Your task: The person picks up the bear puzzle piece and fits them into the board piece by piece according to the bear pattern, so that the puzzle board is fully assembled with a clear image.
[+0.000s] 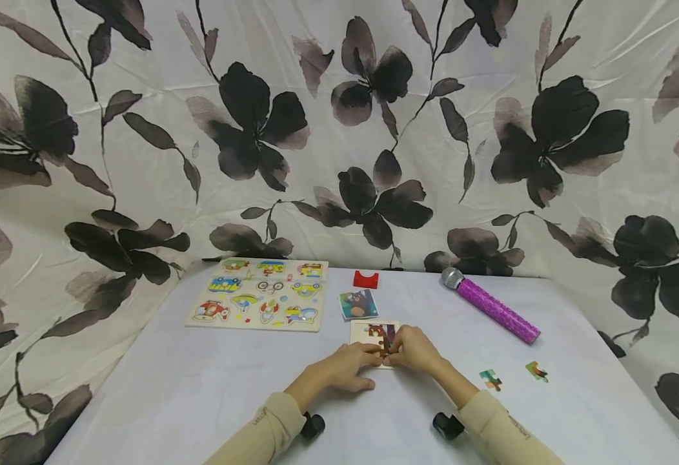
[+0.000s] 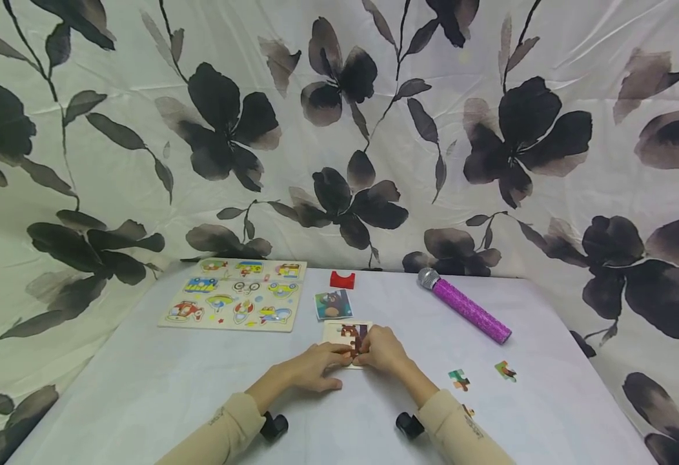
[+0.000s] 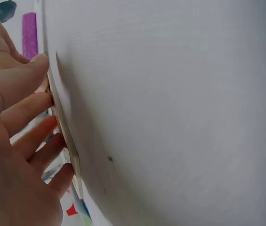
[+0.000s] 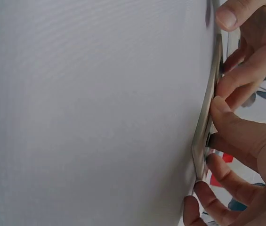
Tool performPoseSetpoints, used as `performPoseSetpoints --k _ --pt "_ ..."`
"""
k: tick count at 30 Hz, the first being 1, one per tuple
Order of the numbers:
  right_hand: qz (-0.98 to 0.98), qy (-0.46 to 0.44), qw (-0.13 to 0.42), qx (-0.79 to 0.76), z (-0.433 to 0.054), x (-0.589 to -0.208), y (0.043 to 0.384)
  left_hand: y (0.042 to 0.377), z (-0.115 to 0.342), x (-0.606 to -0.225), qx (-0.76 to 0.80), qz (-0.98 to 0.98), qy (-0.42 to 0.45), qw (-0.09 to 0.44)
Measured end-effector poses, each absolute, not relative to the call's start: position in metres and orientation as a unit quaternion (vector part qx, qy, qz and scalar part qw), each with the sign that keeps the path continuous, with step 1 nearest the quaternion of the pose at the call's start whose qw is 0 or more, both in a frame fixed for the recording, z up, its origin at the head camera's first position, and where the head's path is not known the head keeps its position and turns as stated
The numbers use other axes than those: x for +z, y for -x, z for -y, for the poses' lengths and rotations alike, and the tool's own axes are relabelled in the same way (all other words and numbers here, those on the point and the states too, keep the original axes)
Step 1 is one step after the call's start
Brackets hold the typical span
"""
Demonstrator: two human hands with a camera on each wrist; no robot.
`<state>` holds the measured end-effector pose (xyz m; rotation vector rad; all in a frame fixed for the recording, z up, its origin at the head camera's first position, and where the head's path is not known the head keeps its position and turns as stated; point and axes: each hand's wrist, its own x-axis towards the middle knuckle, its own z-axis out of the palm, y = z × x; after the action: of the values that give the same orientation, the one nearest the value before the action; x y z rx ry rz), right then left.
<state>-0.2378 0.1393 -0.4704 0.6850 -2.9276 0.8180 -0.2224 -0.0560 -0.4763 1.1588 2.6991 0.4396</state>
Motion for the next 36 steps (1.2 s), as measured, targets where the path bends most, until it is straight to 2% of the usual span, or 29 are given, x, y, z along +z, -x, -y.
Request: performPoseSetpoints --k 8,11,17,26,33,36 --pt "0.939 -0.263 0.028 0.219 -0.134 -0.471 0.236 0.219 0.062 -0.473 0.123 -0.905 -0.398 0.087" --pt "0.938 -0.243 0.029 0.245 -0.135 -0.474 0.236 0.220 0.063 -0.474 0.118 -0.901 -0.407 0.096" --pt "0.927 -0.143 0.001 0.347 -0.139 -0.479 0.235 0.219 0.065 -0.475 0.123 -0.894 -0.415 0.111" --pt "0.907 -0.078 -0.083 0.405 -0.138 -0.476 0.243 0.219 0.062 -0.474 0.149 -0.897 -0.399 0.121" --pt "0.915 -0.199 -0.065 0.346 -0.143 -0.472 0.242 0.218 0.060 -0.472 0.128 -0.900 -0.402 0.106" --pt "0.914 -0.210 -0.064 0.341 -0.145 -0.472 0.244 0.217 0.059 -0.472 0.122 -0.904 -0.398 0.099"
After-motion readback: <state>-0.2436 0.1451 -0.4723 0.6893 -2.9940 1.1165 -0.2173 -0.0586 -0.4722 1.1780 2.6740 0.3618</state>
